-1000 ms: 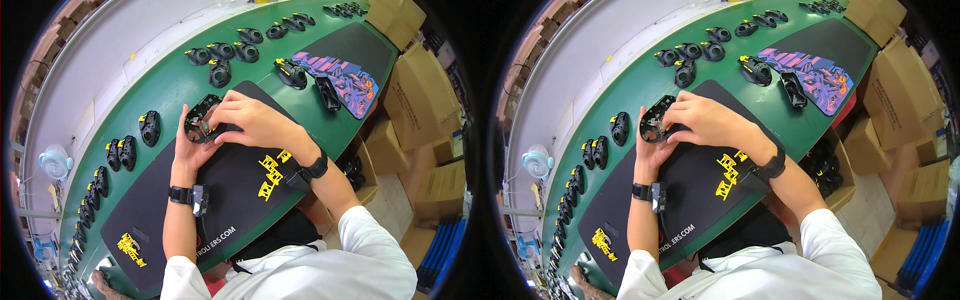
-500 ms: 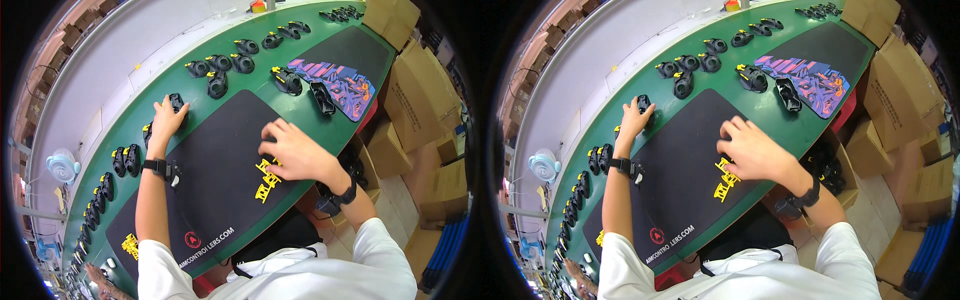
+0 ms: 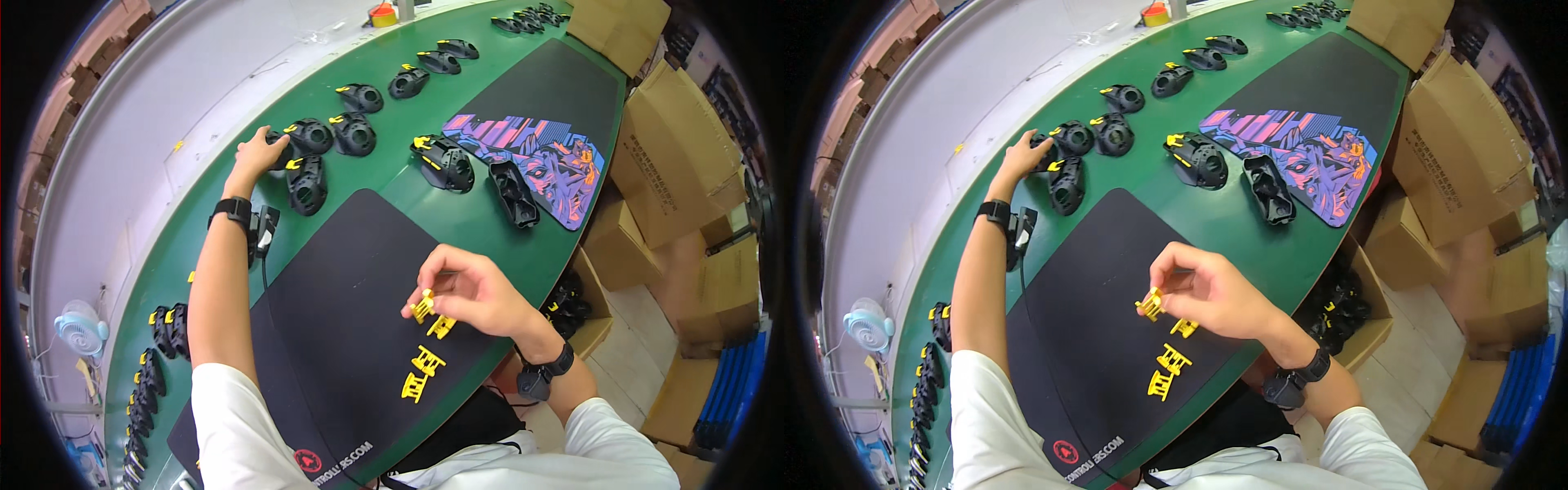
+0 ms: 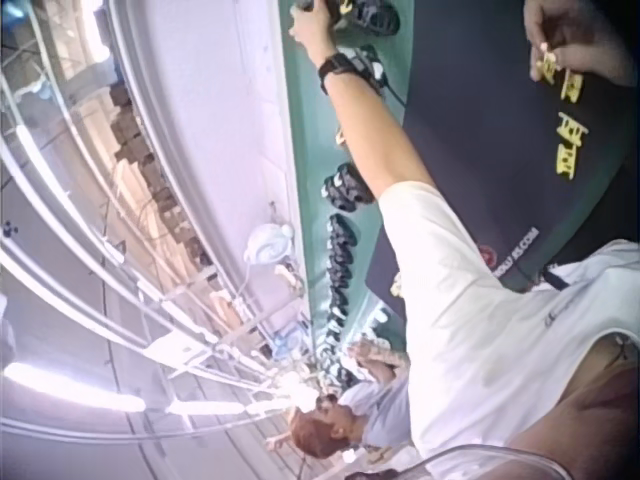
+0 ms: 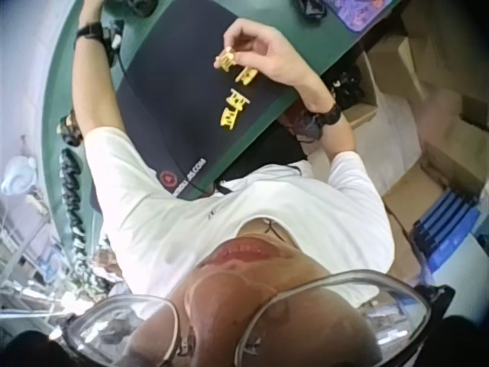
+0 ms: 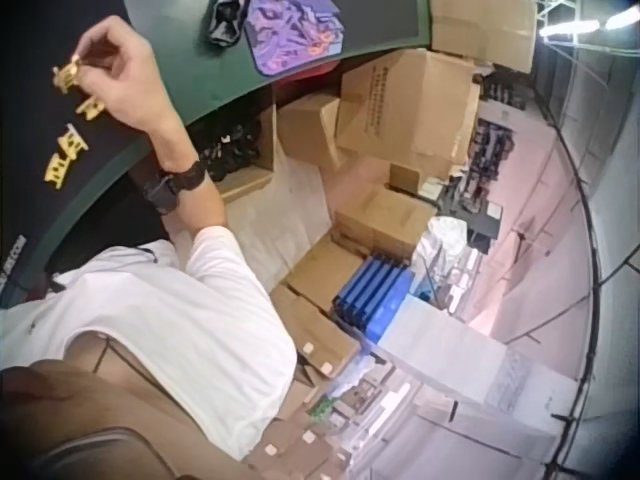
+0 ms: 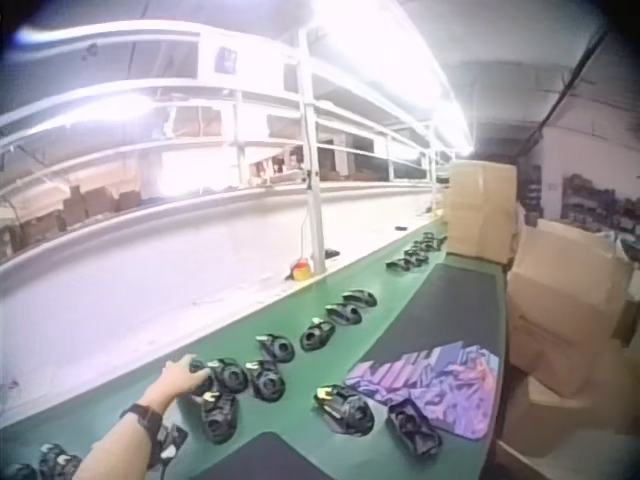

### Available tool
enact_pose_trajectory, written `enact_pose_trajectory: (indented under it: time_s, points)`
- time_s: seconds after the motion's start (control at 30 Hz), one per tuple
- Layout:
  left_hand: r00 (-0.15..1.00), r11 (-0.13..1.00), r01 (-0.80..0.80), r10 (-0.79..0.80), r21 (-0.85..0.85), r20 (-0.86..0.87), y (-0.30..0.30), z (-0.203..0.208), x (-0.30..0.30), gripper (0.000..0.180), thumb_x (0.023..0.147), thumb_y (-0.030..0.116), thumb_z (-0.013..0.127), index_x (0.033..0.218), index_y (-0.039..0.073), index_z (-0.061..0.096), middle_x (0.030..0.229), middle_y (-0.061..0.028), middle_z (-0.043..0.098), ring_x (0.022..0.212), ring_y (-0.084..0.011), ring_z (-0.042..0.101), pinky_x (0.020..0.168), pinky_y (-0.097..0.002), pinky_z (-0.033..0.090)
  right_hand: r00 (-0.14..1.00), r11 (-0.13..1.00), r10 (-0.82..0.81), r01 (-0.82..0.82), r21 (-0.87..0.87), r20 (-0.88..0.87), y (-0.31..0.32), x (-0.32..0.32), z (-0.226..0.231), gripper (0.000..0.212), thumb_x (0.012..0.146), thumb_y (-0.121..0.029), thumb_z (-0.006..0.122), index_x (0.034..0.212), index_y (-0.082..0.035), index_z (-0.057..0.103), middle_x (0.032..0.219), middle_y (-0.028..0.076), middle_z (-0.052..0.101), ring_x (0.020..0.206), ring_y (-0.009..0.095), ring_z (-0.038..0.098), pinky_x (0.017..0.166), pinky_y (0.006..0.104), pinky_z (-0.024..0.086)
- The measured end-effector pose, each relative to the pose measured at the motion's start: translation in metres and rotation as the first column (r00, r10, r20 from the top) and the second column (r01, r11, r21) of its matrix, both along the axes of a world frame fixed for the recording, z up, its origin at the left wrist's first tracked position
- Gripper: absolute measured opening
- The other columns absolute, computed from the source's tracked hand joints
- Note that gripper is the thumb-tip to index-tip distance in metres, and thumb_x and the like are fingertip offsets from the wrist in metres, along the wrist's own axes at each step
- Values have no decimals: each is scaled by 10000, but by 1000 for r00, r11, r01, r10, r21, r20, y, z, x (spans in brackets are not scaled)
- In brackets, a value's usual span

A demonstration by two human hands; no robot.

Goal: The recorder is inserting small yellow buttons into black plastic housings of electronic controllers at a factory workbench.

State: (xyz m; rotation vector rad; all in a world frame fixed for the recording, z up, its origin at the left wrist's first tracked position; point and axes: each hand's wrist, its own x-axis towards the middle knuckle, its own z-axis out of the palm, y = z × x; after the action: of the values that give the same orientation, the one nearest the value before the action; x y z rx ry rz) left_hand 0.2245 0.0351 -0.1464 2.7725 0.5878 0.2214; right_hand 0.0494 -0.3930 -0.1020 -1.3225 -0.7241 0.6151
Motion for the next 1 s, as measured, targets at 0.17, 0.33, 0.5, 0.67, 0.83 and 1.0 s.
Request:
enact_pose_trajectory:
  time_s: [0.17, 0.33, 0.5, 0.67, 0.83, 1.0]
  points:
    - [997, 997, -67, 66, -35, -25, 3, -7, 25, 710, 808, 629, 659, 1354, 178, 614, 1255, -163, 682, 1234, -411, 566, 1057, -524, 387, 766, 933, 45, 197, 302, -641, -18, 21, -11, 104, 924, -5, 511, 1019, -44, 529, 983, 75, 591, 965, 221, 661, 923, 384, 523]
    - [937, 706, -28, 266, -708, 228, 14, 14, -17, 651, 840, 463, 696, 1381, 140, 534, 1163, -165, 668, 1066, -267, 640, 981, -450, 466, 814, 932, -29, 232, 279, -579, -17, 23, -18, 173, 1070, -180, 489, 1114, -36, 573, 988, 54, 596, 950, 172, 626, 908, 367, 538]
    - [856, -218, 445, 388, -869, 341, -41, 34, -119, 490, 946, 319, 594, 1408, 185, 500, 1134, -102, 662, 1044, -216, 626, 928, -384, 486, 847, 937, -144, 284, 206, -511, 9, 30, 6, 269, 1063, -152, 507, 1258, 7, 601, 994, 46, 597, 962, 148, 623, 912, 333, 538]
    - [776, -59, 549, 405, -834, 483, -139, 23, -229, 576, 955, 230, 561, 1500, 192, 379, 1315, -66, 586, 1148, -236, 612, 1028, -430, 453, 985, 974, -90, 118, 192, -149, 75, 39, 13, 291, 984, -36, 596, 1272, 6, 598, 1031, 68, 638, 923, 132, 649, 836, 310, 565]
    - [797, -56, 570, 282, -820, 535, -163, 1, -281, 844, 850, 52, 655, 1578, 147, 239, 1393, -91, 526, 1299, -248, 537, 1109, -440, 412, 967, 989, -140, 125, 81, 212, 112, 30, -5, 233, 910, 0, 667, 1142, 26, 666, 911, 62, 698, 828, 128, 672, 788, 271, 561]
    - [794, -76, 596, 204, -800, 572, -168, 6, -282, 928, 798, -78, 694, 1570, 144, 229, 1371, -106, 488, 1296, -230, 510, 1109, -394, 416, 893, 986, -147, 165, -4, 425, 107, 8, 2, 159, 885, -12, 696, 1043, -8, 713, 894, 96, 710, 804, 162, 689, 738, 286, 555]
